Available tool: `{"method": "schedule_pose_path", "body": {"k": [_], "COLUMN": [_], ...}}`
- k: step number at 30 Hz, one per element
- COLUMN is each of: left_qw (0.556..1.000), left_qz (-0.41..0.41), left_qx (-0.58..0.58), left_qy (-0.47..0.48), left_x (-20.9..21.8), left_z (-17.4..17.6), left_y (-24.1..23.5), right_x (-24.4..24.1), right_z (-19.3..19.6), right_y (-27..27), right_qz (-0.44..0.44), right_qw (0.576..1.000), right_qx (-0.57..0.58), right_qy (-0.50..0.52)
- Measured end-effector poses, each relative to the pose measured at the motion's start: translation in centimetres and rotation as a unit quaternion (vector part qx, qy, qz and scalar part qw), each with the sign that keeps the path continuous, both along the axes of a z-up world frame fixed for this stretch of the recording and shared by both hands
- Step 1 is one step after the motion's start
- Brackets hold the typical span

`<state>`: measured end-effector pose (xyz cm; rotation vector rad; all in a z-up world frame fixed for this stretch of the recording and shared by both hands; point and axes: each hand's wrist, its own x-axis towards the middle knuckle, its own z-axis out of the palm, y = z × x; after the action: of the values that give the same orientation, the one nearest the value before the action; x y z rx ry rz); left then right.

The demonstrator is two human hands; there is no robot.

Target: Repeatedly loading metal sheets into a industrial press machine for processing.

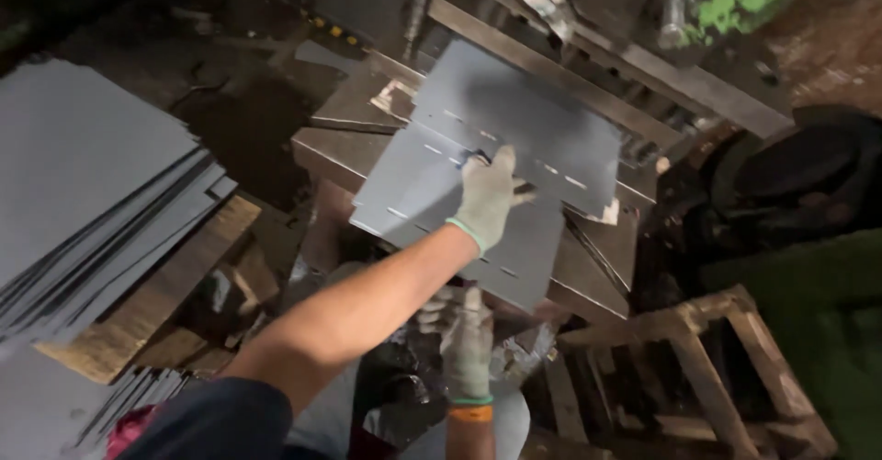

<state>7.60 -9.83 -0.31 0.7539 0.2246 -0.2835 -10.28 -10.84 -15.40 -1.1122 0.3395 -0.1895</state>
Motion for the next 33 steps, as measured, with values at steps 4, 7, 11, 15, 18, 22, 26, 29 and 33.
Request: {"method": "schedule_pose_path", "body": {"k": [4, 7, 11, 15, 18, 22, 26, 29, 33], "left_qw": [1.000, 0.991, 0.970, 0.642, 0.362, 0.259, 0.218, 0.387, 0.850], "left_qz": [-0.016, -0.118, -0.177, -0.004, 0.130, 0.159, 0.122, 0.240, 0.275], "left_qx": [-0.022, -0.004, 0.074, 0.755, 0.916, 0.922, 0.929, 0.816, 0.373], "left_qy": [-0.010, -0.057, -0.150, -0.131, -0.118, -0.240, -0.274, -0.356, -0.249], "left_x": [-0.1, -0.8, -3.1, -8.2, -9.2, -12.2, -15.0, -15.5, -15.9], "left_z": [-0.8, -0.2, 1.3, 4.3, -3.0, -6.6, -2.6, 6.1, 12.5], "left_y": [-0.1, 4.9, 19.5, 36.6, 44.3, 44.9, 42.6, 40.8, 37.7], "right_x": [4.3, 5.5, 10.3, 14.5, 15.7, 16.2, 16.2, 15.4, 8.7], "right_z": [-4.5, 11.8, 12.4, 10.4, 9.6, 9.3, 11.4, 8.3, 9.1], "right_y": [-7.0, -2.6, -6.0, -9.1, -10.1, -10.5, -7.8, -9.3, -4.1], "right_qz": [-0.068, -0.073, -0.046, 0.060, 0.082, 0.102, -0.006, -0.021, -0.063], "right_qw": [0.969, 0.988, 0.995, 0.970, 0.967, 0.959, 0.971, 0.960, 0.995], "right_qx": [0.207, 0.105, -0.066, 0.205, 0.207, 0.223, 0.225, 0.260, 0.025], "right_qy": [-0.114, -0.082, -0.055, -0.115, -0.123, -0.142, -0.079, -0.102, -0.070]}}
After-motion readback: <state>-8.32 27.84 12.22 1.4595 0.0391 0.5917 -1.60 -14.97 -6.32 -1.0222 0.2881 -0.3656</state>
